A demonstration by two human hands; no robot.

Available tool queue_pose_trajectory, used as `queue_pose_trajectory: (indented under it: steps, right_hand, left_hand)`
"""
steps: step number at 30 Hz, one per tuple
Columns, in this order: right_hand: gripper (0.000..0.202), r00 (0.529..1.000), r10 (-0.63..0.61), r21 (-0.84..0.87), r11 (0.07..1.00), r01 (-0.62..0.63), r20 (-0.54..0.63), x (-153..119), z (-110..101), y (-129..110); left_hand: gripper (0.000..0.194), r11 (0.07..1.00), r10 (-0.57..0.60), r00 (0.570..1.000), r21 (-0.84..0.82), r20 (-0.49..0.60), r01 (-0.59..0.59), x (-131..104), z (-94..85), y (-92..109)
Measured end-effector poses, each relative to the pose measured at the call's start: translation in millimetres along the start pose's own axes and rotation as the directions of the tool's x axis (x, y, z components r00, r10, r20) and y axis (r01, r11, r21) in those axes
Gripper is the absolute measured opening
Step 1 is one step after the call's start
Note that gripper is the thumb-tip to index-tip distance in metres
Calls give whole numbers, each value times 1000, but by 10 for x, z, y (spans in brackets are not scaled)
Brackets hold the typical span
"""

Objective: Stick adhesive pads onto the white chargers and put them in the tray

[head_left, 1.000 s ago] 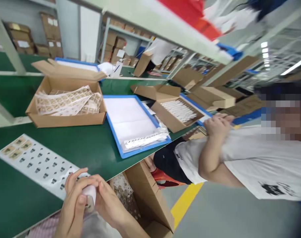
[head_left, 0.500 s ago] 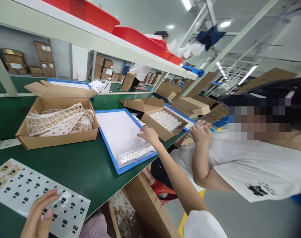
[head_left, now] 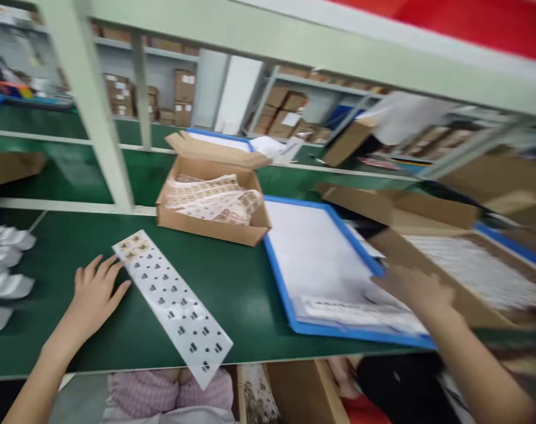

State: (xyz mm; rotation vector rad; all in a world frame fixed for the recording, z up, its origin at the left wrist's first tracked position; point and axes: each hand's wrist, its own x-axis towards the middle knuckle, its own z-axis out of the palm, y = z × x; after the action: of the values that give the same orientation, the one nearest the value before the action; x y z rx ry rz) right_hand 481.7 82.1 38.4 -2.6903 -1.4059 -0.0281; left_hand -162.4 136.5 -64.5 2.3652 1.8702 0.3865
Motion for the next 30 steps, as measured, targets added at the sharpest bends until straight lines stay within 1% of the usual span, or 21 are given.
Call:
queue_pose_trajectory:
  steps: [1, 2, 3, 4, 5, 6, 7, 8, 9, 10, 11, 12, 13, 14, 15, 17, 19, 22, 26, 30]
  right_hand:
    - [24, 999, 18, -15, 1000, -19, -46, 19, 8, -88]
    - [27, 995, -47, -2, 999, 47, -88, 16, 15, -233]
    - [28, 979, -182, 37, 982, 186, -94, -23, 17, -443]
    - [29, 931, -348, 95, 929, 359, -111, -108, 11, -717]
    - [30, 843, -524, 165, 827, 537, -116, -239, 1, -1049]
    - [31, 745, -659, 235, 711, 662, -104, -410, -7, -1425]
    - [31, 632, -773, 309, 590, 746, -51, -603, -6, -1829]
    - [30, 500, -866, 367, 468, 804, 9, -801, 13, -2244]
    - [30, 395, -918, 401, 377, 835, 40, -987, 56, -2653]
    - [29, 327, -943, 423, 322, 847, 62, -1145, 128, -3038]
    - [28, 288, -955, 436, 289, 852, 72, -1269, 227, -3388]
    - [28, 263, -962, 443, 269, 855, 78, -1356, 348, -3694]
    - [31, 253, -964, 446, 261, 856, 78, -1410, 482, -3951]
    - [33, 252, -965, 445, 260, 857, 78, -1437, 621, -4158]
    - [34, 265, -961, 439, 270, 857, 75, -1445, 756, -4316]
    - [31, 287, -956, 427, 287, 857, 65, -1433, 983, -4510]
    - [25, 306, -950, 420, 300, 857, 55, -1417, 1134, -4587]
    - [21, 325, -945, 415, 314, 854, 45, -1422, 1239, -4610]
    - [20, 354, -933, 390, 349, 852, 61, -1464, 1260, -4616]
    - [23, 380, -920, 358, 390, 848, 101, -1468, 1211, -4627]
  left_hand:
    - [64, 999, -32, 998, 11, 51, 31, 109, -83, 15]
    - [66, 998, -66, 992, 6, 107, 66, 220, -146, 19]
    - [68, 996, -89, 981, -16, 171, 93, 326, -185, 14]
    - [69, 994, -100, 976, -32, 193, 108, 417, -203, 3]
    - [69, 992, -102, 972, -46, 210, 114, 488, -202, -8]
    - [68, 991, -100, 970, -62, 220, 117, 536, -187, -17]
    - [66, 990, -94, 970, -78, 222, 114, 562, -163, -21]
    - [64, 990, -87, 972, -92, 220, 109, 571, -135, -20]
    - [63, 989, -81, 974, -106, 212, 105, 567, -109, -14]
    - [62, 988, -76, 977, -118, 200, 101, 554, -87, -6]
    - [61, 987, -73, 980, -129, 186, 98, 539, -70, 1]
    - [61, 986, -71, 983, -139, 170, 95, 524, -57, 8]
    - [60, 985, -68, 986, -148, 153, 91, 511, -47, 12]
    - [58, 984, -67, 988, -157, 137, 88, 501, -39, 14]
    - [56, 983, -66, 990, -164, 122, 86, 495, -30, 14]
    - [52, 981, -68, 993, -177, 96, 84, 492, -8, 9]
    - [50, 979, -72, 995, -187, 76, 85, 497, 16, 3]
    - [51, 977, -66, 996, -200, 55, 76, 503, 45, -1]
    - [52, 974, -72, 996, -213, 42, 80, 497, 62, 12]
    - [48, 968, -85, 996, -235, 40, 92, 486, 66, 30]
